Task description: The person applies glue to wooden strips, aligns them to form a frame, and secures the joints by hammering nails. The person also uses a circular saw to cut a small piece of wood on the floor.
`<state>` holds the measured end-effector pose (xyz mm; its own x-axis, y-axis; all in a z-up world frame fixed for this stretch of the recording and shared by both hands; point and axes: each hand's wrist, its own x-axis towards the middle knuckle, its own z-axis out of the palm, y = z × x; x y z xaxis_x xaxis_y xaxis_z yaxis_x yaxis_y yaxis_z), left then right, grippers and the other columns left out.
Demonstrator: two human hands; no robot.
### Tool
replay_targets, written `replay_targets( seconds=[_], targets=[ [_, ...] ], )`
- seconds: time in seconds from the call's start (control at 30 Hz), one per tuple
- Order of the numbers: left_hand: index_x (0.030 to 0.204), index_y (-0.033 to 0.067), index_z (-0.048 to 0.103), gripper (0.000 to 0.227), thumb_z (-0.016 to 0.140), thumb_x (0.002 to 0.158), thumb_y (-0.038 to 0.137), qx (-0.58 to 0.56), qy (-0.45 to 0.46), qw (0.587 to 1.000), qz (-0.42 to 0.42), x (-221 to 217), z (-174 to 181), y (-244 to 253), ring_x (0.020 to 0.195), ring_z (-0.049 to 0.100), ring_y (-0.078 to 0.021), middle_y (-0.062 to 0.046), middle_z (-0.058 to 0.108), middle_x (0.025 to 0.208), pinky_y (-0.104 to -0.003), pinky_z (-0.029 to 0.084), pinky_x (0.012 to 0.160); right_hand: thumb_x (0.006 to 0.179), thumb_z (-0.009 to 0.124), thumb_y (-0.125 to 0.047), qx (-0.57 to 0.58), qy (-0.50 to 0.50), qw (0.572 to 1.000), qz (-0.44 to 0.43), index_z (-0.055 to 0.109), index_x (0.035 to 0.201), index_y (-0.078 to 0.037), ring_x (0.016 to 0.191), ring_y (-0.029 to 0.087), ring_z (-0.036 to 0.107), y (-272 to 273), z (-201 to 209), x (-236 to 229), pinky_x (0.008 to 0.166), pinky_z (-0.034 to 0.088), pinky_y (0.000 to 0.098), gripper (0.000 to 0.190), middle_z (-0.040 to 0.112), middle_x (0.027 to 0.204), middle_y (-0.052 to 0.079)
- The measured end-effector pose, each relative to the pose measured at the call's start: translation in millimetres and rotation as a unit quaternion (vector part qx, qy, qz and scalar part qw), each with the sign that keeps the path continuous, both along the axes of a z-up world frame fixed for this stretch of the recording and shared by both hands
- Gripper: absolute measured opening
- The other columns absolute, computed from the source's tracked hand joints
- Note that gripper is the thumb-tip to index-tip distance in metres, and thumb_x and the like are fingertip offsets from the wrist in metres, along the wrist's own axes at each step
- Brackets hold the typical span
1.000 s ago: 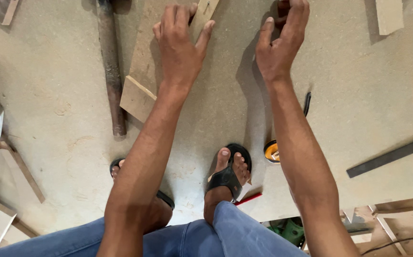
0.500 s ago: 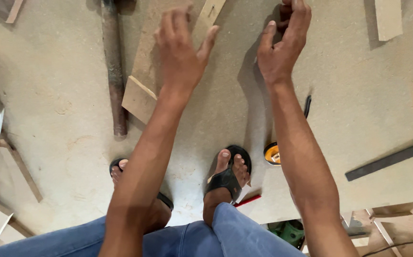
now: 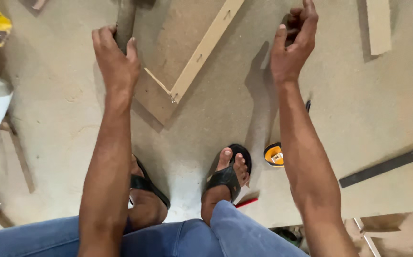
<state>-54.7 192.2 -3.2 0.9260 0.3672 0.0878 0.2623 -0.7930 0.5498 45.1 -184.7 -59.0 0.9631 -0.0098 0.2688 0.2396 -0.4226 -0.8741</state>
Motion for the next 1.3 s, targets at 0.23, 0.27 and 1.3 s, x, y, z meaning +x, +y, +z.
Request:
replay_targets(
  seconds=[0.23, 0.27, 1.3],
  targets=[
    [0.114, -0.0010, 0.056, 0.035, 0.077, 0.099, 0.023, -0.261, -0.020, 0.960, 0.102, 14.6, 90.6, -91.1, 0.094, 0.064, -0.0285, -0.012, 0.062, 0.103, -0.041, 0.057, 0.082, 0.113, 0.059, -0.013, 0.165, 0.228, 0.949, 0.140, 0.047, 0.154, -0.003, 0.122, 0.019, 0.067, 11.8, 112.8, -31.7, 0.100, 0.058, 0.0346, 0.044, 0.065, 0.134, 0.010],
    [0.114, -0.0007, 0.058, 0.032, 0.076, 0.102, 0.023, -0.275, -0.063, 0.957, 0.060, 12.5, 99.5, -112.3, 0.093, 0.063, -0.0290, -0.012, 0.063, 0.102, -0.042, 0.055, 0.084, 0.113, 0.059, -0.014, 0.186, 0.227, 0.934, 0.202, 0.045, 0.156, -0.002, 0.128, 0.020, 0.065, 18.1, 127.6, -45.6, 0.104, 0.057, 0.0343, 0.046, 0.063, 0.136, 0.011],
    [0.151, 0.0065, 0.047, 0.040, 0.040, 0.113, 0.016, 0.059, -0.084, 0.994, -0.021, 31.8, -19.4, -1.0, 0.142, 0.046, -0.0308, -0.014, 0.054, 0.146, -0.050, 0.029, 0.129, 0.101, 0.071, -0.002, 0.345, 0.270, 0.895, -0.082, 0.019, 0.164, -0.007, 0.081, 0.019, 0.067, 15.4, 65.5, -76.5, 0.066, 0.059, 0.0332, 0.082, 0.060, 0.114, 0.014]
  ],
)
